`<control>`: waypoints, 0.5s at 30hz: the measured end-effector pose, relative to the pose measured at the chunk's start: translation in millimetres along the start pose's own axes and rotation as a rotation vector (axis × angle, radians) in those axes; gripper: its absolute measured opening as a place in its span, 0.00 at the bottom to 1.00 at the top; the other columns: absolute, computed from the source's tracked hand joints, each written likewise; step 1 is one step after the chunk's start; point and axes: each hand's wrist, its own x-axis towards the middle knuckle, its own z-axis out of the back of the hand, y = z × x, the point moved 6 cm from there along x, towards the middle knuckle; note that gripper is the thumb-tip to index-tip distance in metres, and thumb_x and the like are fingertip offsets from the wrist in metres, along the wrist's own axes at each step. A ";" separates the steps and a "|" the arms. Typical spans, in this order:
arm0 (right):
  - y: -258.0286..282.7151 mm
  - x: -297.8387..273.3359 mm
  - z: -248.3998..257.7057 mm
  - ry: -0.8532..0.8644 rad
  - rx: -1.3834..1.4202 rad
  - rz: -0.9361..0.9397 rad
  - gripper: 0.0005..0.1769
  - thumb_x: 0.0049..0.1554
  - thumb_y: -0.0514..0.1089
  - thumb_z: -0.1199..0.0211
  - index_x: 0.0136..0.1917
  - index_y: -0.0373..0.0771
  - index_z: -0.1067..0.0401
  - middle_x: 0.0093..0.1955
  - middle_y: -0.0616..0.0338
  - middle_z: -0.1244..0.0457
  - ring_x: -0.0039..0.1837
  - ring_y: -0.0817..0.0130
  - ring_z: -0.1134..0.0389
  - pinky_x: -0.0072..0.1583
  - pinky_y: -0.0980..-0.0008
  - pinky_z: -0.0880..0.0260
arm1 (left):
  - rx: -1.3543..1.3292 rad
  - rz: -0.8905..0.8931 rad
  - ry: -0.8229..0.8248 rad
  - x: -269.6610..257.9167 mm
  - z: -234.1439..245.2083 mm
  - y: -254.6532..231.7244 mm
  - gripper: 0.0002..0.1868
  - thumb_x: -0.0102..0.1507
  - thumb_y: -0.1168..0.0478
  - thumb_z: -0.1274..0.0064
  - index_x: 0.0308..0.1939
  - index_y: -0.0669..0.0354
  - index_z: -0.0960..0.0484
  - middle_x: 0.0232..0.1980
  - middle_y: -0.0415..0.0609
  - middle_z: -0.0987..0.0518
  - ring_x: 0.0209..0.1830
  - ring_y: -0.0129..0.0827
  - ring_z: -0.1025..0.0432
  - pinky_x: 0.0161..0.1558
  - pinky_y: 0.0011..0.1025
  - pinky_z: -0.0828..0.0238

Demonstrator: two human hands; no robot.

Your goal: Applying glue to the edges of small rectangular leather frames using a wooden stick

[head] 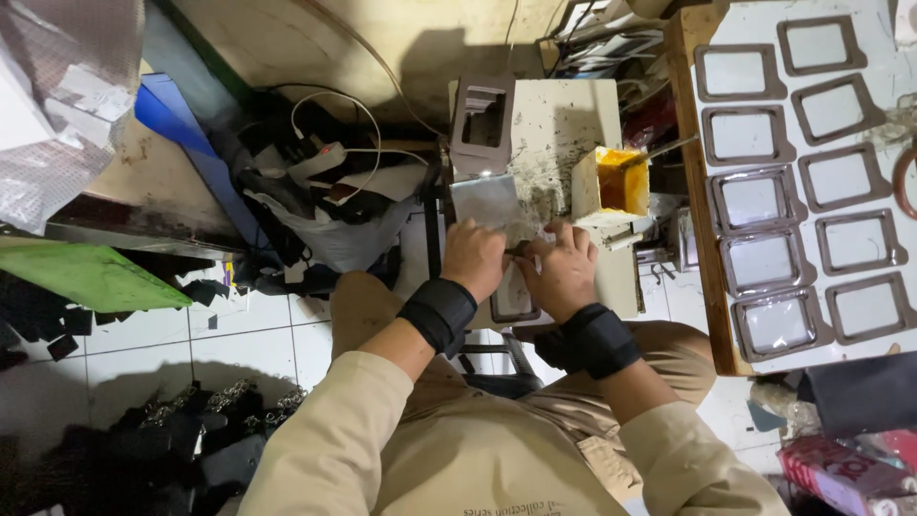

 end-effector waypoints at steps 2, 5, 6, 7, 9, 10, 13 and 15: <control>1.5 1.7 3.5 0.005 -0.014 -0.004 0.15 0.54 0.63 0.33 0.45 0.53 0.25 0.63 0.64 0.46 0.69 0.52 0.48 0.67 0.49 0.44 | 0.018 0.061 0.082 -1.0 -8.6 8.8 0.12 0.55 0.52 0.39 0.22 0.52 0.21 0.22 0.49 0.28 0.32 0.48 0.31 0.35 0.46 0.33; 5.9 6.2 7.2 0.038 -0.041 -0.022 0.18 0.53 0.66 0.33 0.43 0.53 0.26 0.64 0.65 0.47 0.71 0.52 0.49 0.69 0.50 0.48 | 0.028 0.166 0.217 0.4 -0.9 15.5 0.15 0.54 0.47 0.38 0.26 0.52 0.18 0.26 0.48 0.24 0.37 0.49 0.28 0.40 0.49 0.32; 7.4 7.2 7.2 0.068 -0.053 -0.038 0.18 0.52 0.65 0.33 0.41 0.52 0.27 0.65 0.65 0.47 0.72 0.53 0.51 0.70 0.51 0.50 | 0.019 0.209 0.274 0.4 4.6 16.6 0.15 0.55 0.46 0.38 0.28 0.54 0.17 0.27 0.50 0.22 0.41 0.51 0.27 0.43 0.49 0.31; 7.5 8.1 6.8 0.070 -0.053 -0.040 0.18 0.52 0.65 0.33 0.41 0.52 0.27 0.65 0.65 0.47 0.72 0.53 0.51 0.70 0.51 0.50 | 0.017 0.209 0.276 2.7 6.1 16.5 0.15 0.55 0.46 0.38 0.28 0.54 0.17 0.27 0.50 0.22 0.41 0.51 0.27 0.43 0.49 0.31; 7.5 9.3 6.9 0.061 -0.063 -0.052 0.18 0.52 0.65 0.32 0.40 0.52 0.27 0.65 0.65 0.47 0.72 0.53 0.52 0.70 0.50 0.52 | 0.057 0.220 0.305 6.0 8.0 17.2 0.15 0.54 0.46 0.37 0.29 0.52 0.16 0.28 0.47 0.21 0.41 0.49 0.26 0.43 0.48 0.31; 6.6 8.9 6.3 0.064 -0.064 -0.053 0.18 0.52 0.65 0.32 0.40 0.52 0.27 0.65 0.65 0.47 0.72 0.53 0.52 0.70 0.50 0.52 | 0.055 0.220 0.307 6.6 9.6 17.0 0.15 0.54 0.46 0.37 0.29 0.52 0.16 0.28 0.47 0.21 0.41 0.49 0.26 0.43 0.48 0.31; 6.6 8.3 7.0 0.059 -0.058 -0.051 0.18 0.52 0.65 0.32 0.40 0.52 0.28 0.65 0.63 0.47 0.72 0.51 0.52 0.70 0.49 0.53 | 0.048 0.232 0.333 6.8 13.0 17.8 0.14 0.55 0.47 0.38 0.29 0.53 0.16 0.28 0.48 0.21 0.42 0.50 0.26 0.45 0.47 0.33; 7.4 7.9 10.2 0.051 -0.047 -0.052 0.18 0.51 0.65 0.31 0.41 0.52 0.27 0.66 0.63 0.48 0.73 0.51 0.53 0.71 0.46 0.54 | 0.048 0.233 0.340 6.6 14.1 17.4 0.15 0.55 0.47 0.37 0.30 0.53 0.15 0.28 0.48 0.20 0.43 0.50 0.26 0.46 0.49 0.33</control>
